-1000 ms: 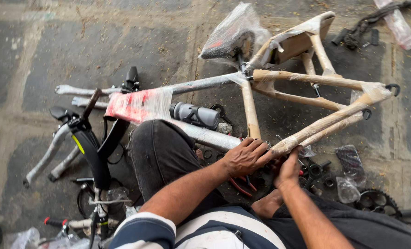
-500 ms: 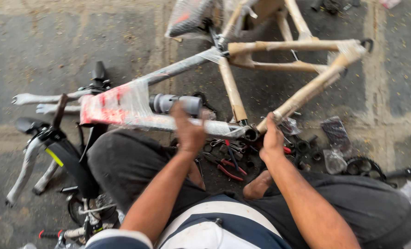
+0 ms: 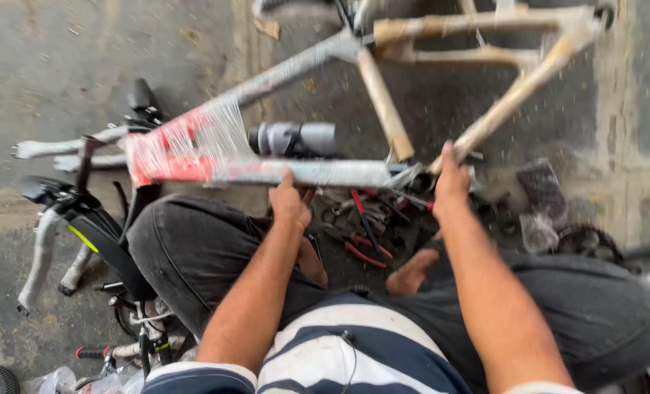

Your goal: The person sits on the floor assembling a new bicycle frame still partly wrapped in protective film. They use pliers and a wrench to tighten fittings at the frame joints, fit a component at the front fork area, and wipe parts and hands with a rag.

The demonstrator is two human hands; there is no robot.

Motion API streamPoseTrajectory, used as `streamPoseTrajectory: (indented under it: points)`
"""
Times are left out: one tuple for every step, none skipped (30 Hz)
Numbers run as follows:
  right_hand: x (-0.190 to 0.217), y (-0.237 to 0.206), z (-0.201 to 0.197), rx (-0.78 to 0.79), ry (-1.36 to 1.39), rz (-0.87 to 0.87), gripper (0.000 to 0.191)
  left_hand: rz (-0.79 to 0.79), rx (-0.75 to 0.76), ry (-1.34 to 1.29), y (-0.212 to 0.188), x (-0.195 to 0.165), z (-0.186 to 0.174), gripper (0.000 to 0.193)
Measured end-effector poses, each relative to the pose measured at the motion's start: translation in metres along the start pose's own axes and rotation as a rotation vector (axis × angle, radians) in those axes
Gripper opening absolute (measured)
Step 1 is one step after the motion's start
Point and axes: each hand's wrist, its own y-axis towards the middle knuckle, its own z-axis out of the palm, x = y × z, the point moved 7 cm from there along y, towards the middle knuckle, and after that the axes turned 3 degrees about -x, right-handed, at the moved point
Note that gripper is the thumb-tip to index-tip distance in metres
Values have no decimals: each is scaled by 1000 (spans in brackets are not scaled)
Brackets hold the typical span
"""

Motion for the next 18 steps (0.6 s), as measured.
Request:
streamPoseTrajectory:
  points:
    - [0, 7, -3, 22, 79, 69, 64, 17, 49, 15, -4, 7, 7, 46]
    - [1, 16, -2, 51, 171, 124, 61, 47, 111, 25, -4, 7, 22, 47]
    - [7, 23, -1, 86, 171, 80, 56, 74, 176, 37, -2, 6, 38, 48]
    - [8, 27, -3, 115, 162, 46, 52, 90, 232, 54, -4, 7, 51, 48]
    - [12, 29, -3, 142, 148, 17, 49, 101, 282, 71, -4, 7, 65, 49]
    - [8, 31, -4, 141, 161, 95, 47, 96, 253, 87, 0, 5, 73, 48]
    - [4, 31, -4, 137, 176, 168, 46, 90, 231, 104, 6, 4, 85, 48]
    - [0, 30, -4, 134, 191, 233, 46, 85, 213, 114, 14, 3, 101, 49]
    - [0, 30, -6, 109, 166, 222, 45, 63, 225, 96, 22, 4, 118, 48]
    - [-1, 31, -9, 82, 139, 216, 45, 37, 233, 80, 31, 6, 132, 46]
    - [-4, 31, -11, 50, 110, 219, 44, 5, 235, 69, 39, 12, 139, 45]
    - [-6, 32, -11, 69, 56, 207, 44, -24, 249, 61, 48, 18, 146, 45]
    - [-8, 33, -10, 92, 7, 190, 43, -47, 267, 51, 59, 23, 155, 45]
    - [-12, 34, -10, 114, -45, 177, 43, -74, 283, 41, 69, 30, 161, 45]
    - [-15, 35, -10, 142, -132, 126, 44, -99, 291, 33, 78, 36, 164, 44]
    - [-18, 35, -9, 172, -219, 75, 46, -122, 300, 24, 86, 42, 165, 42]
    - [-21, 35, -7, 203, -304, 22, 48, -144, 312, 15, 92, 46, 168, 41]
    - [-23, 34, -8, 205, -490, -63, 48, -139, 350, 31, 96, 49, 168, 39]
